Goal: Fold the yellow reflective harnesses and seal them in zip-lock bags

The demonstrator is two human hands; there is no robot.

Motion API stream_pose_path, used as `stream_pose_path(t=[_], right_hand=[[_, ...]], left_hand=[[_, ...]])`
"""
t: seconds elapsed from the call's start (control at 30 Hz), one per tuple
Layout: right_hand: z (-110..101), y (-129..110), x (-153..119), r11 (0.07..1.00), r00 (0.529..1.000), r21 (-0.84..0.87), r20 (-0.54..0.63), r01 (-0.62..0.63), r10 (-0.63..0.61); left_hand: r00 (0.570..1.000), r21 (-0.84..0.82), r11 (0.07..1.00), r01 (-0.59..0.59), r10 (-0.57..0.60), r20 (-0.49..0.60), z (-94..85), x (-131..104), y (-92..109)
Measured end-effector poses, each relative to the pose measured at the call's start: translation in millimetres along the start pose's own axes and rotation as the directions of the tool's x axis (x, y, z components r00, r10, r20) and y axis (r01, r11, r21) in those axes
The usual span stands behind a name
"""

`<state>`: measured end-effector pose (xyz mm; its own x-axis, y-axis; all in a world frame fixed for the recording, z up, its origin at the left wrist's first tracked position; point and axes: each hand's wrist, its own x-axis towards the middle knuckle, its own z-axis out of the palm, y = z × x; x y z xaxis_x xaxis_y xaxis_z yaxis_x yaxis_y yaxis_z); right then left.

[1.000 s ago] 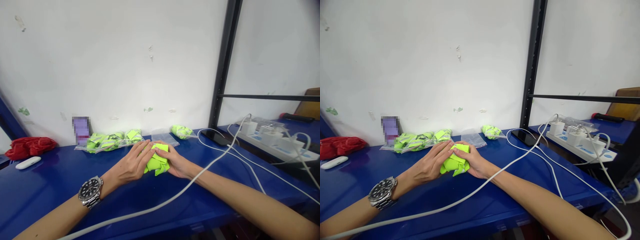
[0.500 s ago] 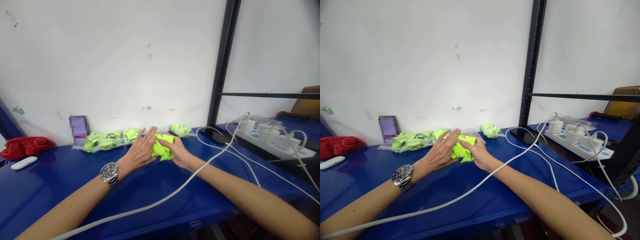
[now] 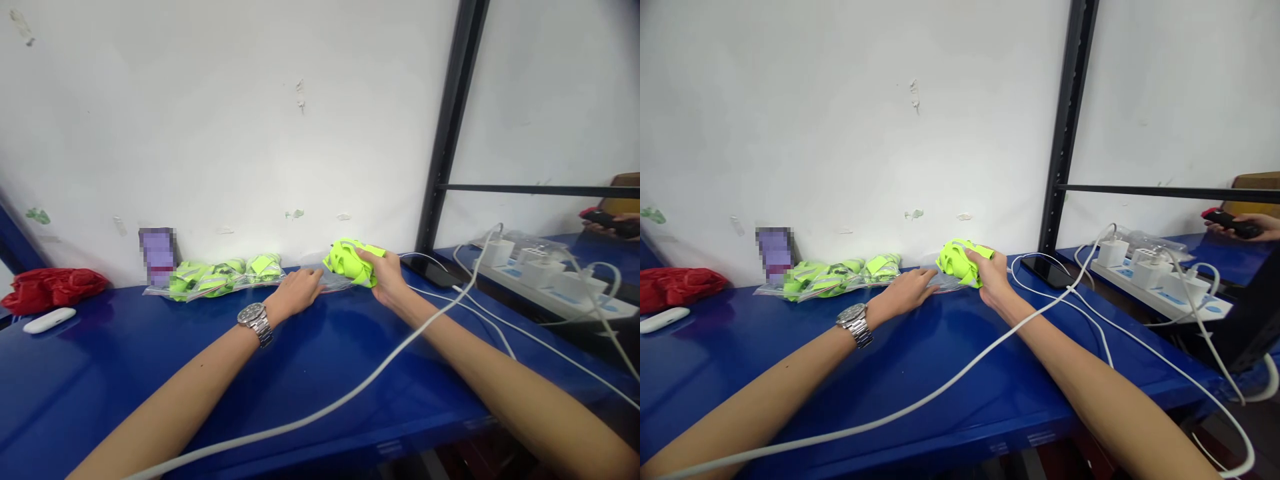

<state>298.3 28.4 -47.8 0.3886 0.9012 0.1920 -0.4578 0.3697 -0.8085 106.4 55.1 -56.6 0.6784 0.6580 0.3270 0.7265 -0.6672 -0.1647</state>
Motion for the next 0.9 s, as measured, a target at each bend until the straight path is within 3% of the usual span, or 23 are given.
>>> stream_pose_path(t=[0.2, 0.33, 0.47, 0.67, 0.9], right_hand=[[2.5, -3.5, -6.7, 0.997, 0.993, -0.001, 0.096, -0.076, 0.075], [4.0, -2.7, -11.0, 0.987, 0.97, -0.079, 0.191, -0.138, 0.15], [4.9, 1.4, -12.6, 0.971, 0.97, -0.171, 0.146, -0.169, 0.195], [1.3, 3.4, -7.2, 0.964, 0.973, -0.181, 0.09, -0.193, 0.212], [0.0, 3.3, -9.5, 0.973, 0.97, -0.14, 0.133, -0.186, 0.204]], left_hand=[[0.998, 0.0, 0.998, 0.058, -0.058, -0.008, 13.5, 3.2, -14.1], [0.987, -0.001, 0.993, 0.12, -0.119, -0.11, 6.2, 4.7, -18.0], [0.956, 0.002, 0.987, 0.159, -0.153, -0.251, -7.9, 4.3, -13.6], [0.974, 0.033, 0.998, -0.059, 0.065, -0.217, -13.1, -9.9, -0.2], [0.966, 0.037, 0.98, -0.196, 0.199, -0.165, -29.6, -27.9, 9.4]])
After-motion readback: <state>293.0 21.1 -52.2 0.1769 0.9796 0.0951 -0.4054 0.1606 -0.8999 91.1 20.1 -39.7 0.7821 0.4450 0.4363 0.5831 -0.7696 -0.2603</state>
